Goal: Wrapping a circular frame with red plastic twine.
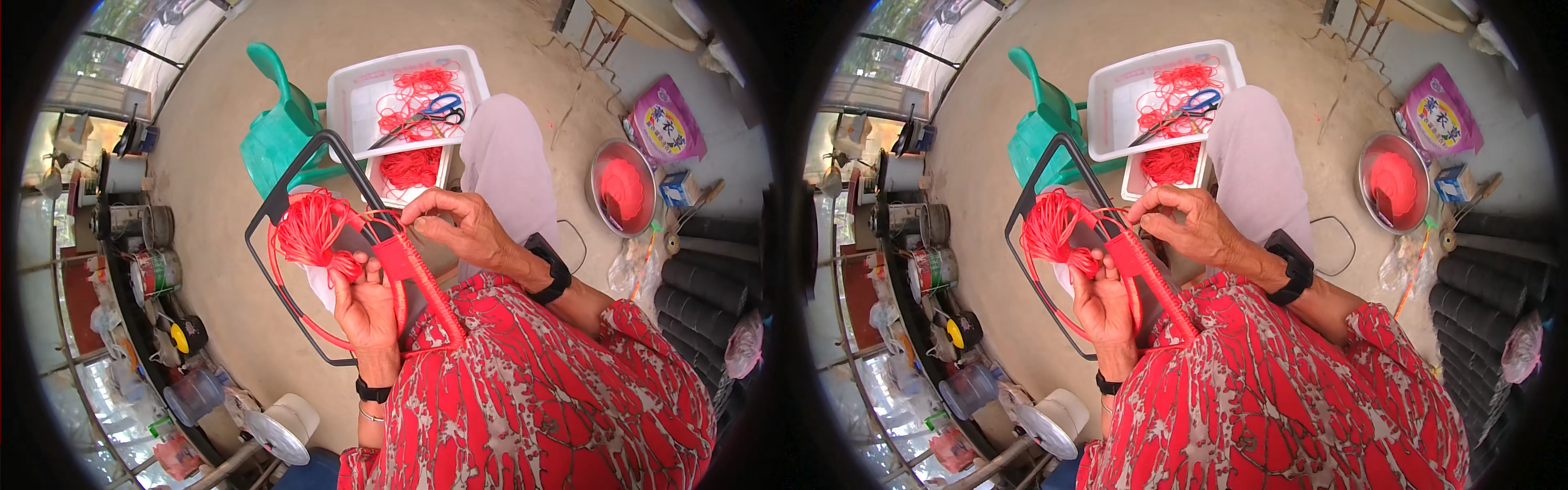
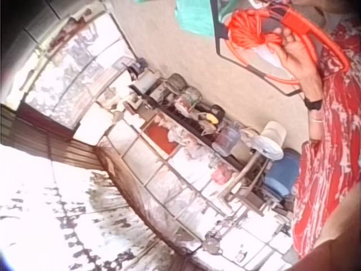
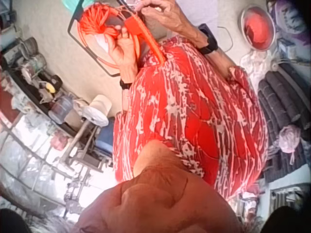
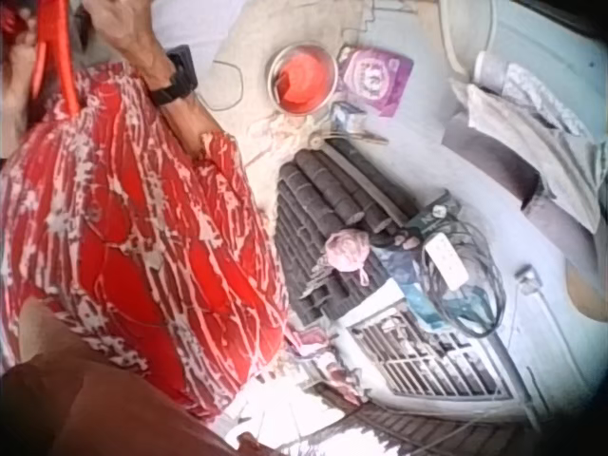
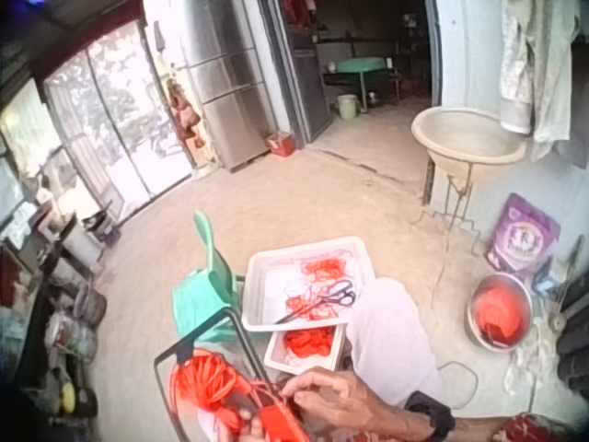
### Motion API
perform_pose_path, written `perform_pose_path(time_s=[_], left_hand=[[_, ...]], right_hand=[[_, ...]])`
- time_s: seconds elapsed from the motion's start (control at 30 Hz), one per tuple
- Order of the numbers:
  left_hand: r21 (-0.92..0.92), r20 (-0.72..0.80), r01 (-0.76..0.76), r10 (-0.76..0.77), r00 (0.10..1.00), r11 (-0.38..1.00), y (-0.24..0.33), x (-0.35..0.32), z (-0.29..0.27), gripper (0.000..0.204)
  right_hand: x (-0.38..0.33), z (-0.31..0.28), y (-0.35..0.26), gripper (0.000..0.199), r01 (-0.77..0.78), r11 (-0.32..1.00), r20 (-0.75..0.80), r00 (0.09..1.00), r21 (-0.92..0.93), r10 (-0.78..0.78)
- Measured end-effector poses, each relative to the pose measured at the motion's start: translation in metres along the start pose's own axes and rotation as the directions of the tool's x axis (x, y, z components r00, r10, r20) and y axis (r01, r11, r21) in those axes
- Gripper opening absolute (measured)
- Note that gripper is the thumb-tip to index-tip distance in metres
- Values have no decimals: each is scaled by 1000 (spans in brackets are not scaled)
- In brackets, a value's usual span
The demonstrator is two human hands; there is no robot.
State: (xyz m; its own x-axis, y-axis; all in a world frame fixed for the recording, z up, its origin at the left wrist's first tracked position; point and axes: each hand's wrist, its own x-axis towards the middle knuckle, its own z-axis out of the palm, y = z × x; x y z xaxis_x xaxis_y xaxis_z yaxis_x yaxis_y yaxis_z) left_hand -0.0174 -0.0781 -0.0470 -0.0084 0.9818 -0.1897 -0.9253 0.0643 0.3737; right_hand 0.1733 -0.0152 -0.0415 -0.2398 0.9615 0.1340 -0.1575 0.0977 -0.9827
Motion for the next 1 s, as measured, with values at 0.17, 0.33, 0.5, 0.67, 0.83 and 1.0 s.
perform_pose_path(time_s=[0.17, 0.33, 0.5, 0.67, 0.83, 1.0], left_hand=[[38, -170, -43, 49, 984, 998, 0, -2, 0, 26], [51, -161, -57, 64, 985, 997, 0, 0, -4, 27], [16, -73, -15, 16, 997, 1000, 1, -1, -1, 23], [133, -374, 153, -93, 923, 979, 0, 6, 0, 25], [193, -354, 398, -315, 880, 897, 2, 15, -2, 24], [214, -321, 439, -361, 876, 873, 1, 14, -7, 22]], right_hand=[[1, -3, 0, 13, 162, 984, -144, 975, -68, -171], [11, 1, -7, 16, 203, 969, -1, 979, -139, -205], [14, -2, 4, 13, 30, 984, 160, 987, -177, -1], [27, -1, 17, 24, -95, 916, 412, 872, -389, 265], [22, 11, 51, 25, -28, 973, 349, 931, -229, 109], [23, 9, 56, 23, -23, 993, 392, 917, -117, 68]])
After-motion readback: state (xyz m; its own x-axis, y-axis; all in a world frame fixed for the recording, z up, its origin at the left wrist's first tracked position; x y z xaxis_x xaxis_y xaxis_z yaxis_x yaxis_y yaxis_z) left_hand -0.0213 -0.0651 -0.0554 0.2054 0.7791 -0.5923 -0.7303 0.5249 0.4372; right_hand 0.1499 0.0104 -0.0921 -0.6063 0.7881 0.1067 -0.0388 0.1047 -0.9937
